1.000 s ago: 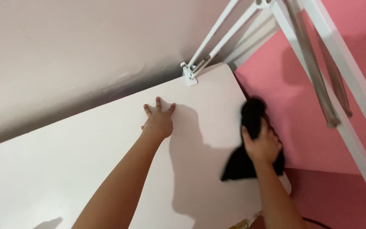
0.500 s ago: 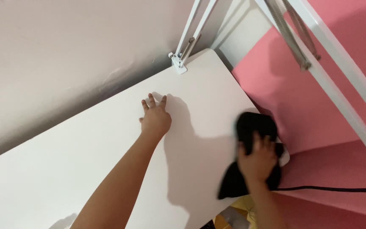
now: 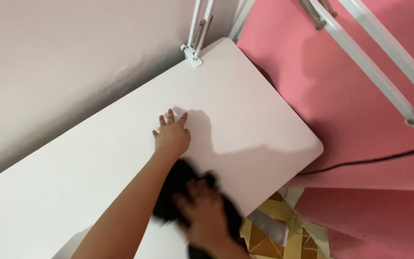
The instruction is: Wipe down the desk, coil a microphone cable, and clean a light bar.
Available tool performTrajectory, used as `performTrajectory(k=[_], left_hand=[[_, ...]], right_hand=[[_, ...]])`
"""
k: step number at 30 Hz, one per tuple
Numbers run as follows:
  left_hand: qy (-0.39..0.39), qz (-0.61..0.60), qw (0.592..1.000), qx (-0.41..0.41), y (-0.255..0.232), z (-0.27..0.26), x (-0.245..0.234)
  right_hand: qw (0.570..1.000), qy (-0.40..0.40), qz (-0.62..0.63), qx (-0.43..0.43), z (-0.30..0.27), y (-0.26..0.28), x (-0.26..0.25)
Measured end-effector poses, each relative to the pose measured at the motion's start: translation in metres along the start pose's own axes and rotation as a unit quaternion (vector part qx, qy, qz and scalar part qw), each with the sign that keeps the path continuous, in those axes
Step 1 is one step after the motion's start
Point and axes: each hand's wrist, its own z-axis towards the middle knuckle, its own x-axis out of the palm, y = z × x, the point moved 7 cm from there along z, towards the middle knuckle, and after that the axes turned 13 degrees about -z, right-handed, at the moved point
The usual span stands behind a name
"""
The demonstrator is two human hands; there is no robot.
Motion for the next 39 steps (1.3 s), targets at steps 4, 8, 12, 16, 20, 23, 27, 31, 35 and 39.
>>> performTrajectory(k=[4, 8, 12, 16, 20, 23, 27, 31, 35, 39], left_hand=[[0.008, 0.029, 0.999, -0.013, 0.012, -0.013, 0.012], [0.02, 0.044, 0.999, -0.018, 0.012, -0.034, 0.019], [0.039, 0.043, 0.998, -0.021, 0.01, -0.044, 0.032], [0.04, 0.064, 0.997, -0.028, 0.005, -0.053, 0.035], [0.016, 0.04, 0.999, -0.025, 0.015, -0.063, 0.04], [0.008, 0.042, 0.999, -0.026, 0.02, -0.066, 0.052], [0.026, 0.058, 0.997, -0.048, 0.004, -0.082, 0.063], [0.035, 0.07, 0.994, -0.072, -0.004, -0.097, 0.066], [0.03, 0.085, 0.993, -0.071, -0.004, -0.107, 0.066], [-0.028, 0.038, 0.998, -0.029, 0.015, -0.109, 0.079]], right_hand=[[0.981, -0.003, -0.103, 0.162, 0.003, -0.11, -0.029], [0.929, -0.107, -0.172, 0.311, -0.003, -0.233, -0.031], [0.874, -0.147, -0.156, 0.437, -0.009, -0.323, -0.035], [0.842, -0.127, -0.13, 0.508, -0.015, -0.362, -0.06], [0.774, -0.177, 0.152, 0.589, -0.04, -0.377, -0.055], [0.755, -0.316, 0.193, 0.541, -0.059, -0.385, -0.015], [0.704, -0.409, 0.192, 0.548, -0.091, -0.346, 0.039], [0.632, -0.263, 0.282, 0.672, -0.098, -0.265, 0.04], [0.804, -0.275, 0.104, 0.517, -0.073, -0.275, 0.005], [0.882, -0.094, -0.052, 0.459, -0.035, -0.299, -0.026]])
